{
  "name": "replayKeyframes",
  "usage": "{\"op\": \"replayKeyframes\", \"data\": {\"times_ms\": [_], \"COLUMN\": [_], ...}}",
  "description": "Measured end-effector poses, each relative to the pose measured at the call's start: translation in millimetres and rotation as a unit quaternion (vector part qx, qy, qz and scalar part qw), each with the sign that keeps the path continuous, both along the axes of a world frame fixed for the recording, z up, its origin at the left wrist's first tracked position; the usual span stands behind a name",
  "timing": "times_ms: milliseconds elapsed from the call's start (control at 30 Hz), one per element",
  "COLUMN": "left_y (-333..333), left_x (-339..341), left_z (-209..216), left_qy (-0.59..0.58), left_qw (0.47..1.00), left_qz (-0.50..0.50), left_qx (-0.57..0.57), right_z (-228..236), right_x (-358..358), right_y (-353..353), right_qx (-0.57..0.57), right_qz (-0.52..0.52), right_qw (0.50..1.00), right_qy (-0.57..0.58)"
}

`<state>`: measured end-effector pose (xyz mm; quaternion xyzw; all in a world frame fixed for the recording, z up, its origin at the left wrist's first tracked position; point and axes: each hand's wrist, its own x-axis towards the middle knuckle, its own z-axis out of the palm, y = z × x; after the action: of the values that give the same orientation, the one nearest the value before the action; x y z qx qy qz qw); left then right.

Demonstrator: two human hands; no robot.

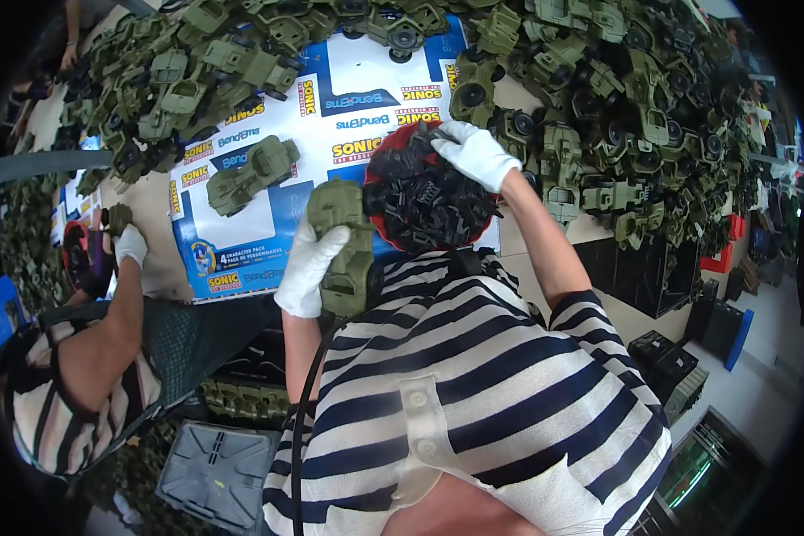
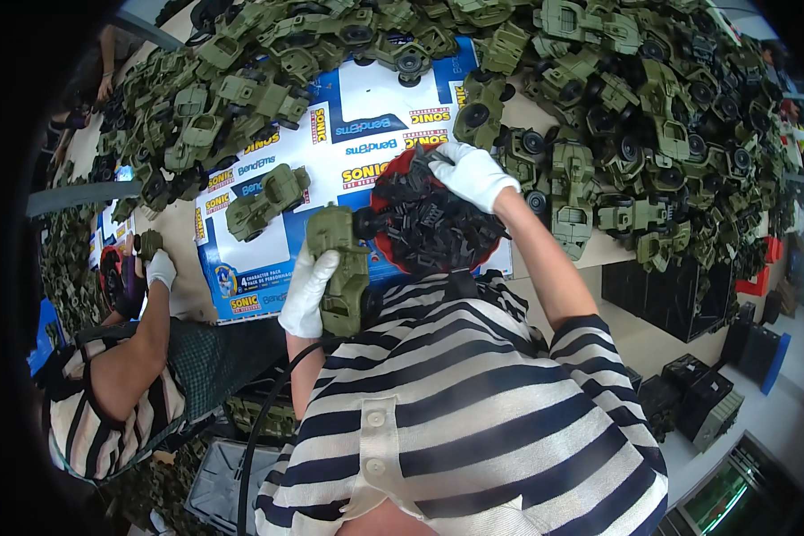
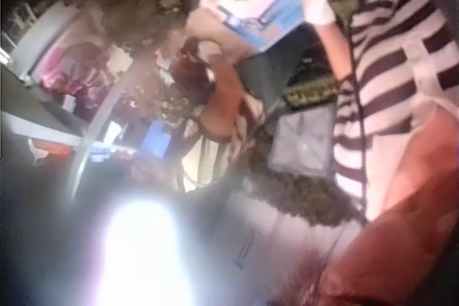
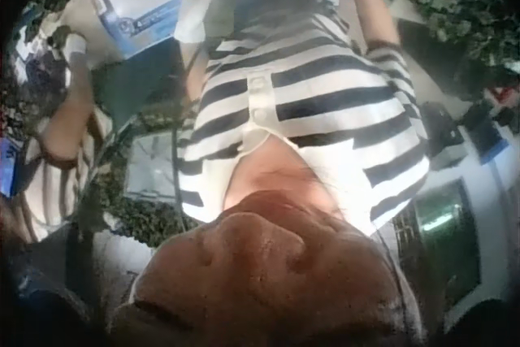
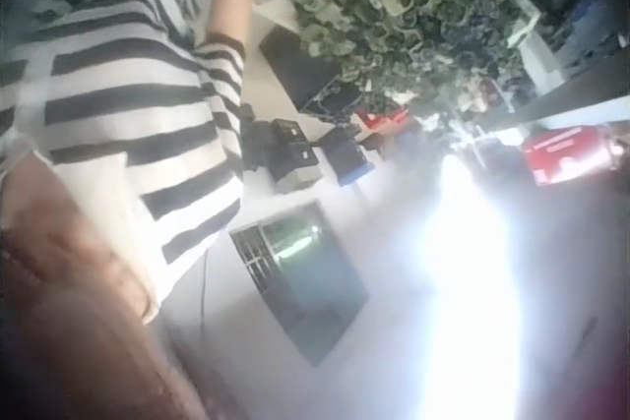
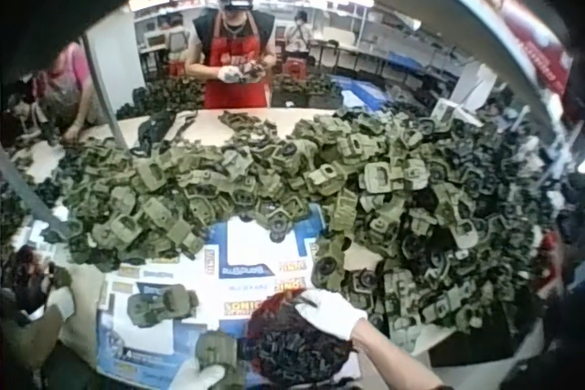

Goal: The person assembles green toy tanks by attaching black wheels to the tank bodies. They pick up a tank body, insert wheels from a red bowl, and place the completed unit on the table. The process is repeated continuously.

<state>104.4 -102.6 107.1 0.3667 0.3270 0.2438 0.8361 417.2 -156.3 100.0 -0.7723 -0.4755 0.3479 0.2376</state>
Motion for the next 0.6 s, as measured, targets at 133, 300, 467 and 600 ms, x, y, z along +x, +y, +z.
{"op": "replayKeyframes", "data": {"times_ms": [133,300,467,600], "left_y": [17,27,20,10], "left_x": [28,49,56,58], "left_z": [22,35,37,44], "left_qy": [-0.013,-0.017,-0.022,0.023], "left_qw": [0.995,0.972,0.979,0.985], "left_qz": [-0.099,-0.225,-0.191,-0.146], "left_qx": [0.027,0.060,0.063,0.085], "right_z": [63,84,58,68], "right_x": [15,11,-17,-22], "right_y": [-10,-2,-8,-14], "right_qx": [-0.056,-0.028,0.144,0.034], "right_qz": [0.073,0.236,0.117,0.071], "right_qw": [0.965,0.920,0.962,0.941], "right_qy": [0.245,0.311,0.198,0.329]}}
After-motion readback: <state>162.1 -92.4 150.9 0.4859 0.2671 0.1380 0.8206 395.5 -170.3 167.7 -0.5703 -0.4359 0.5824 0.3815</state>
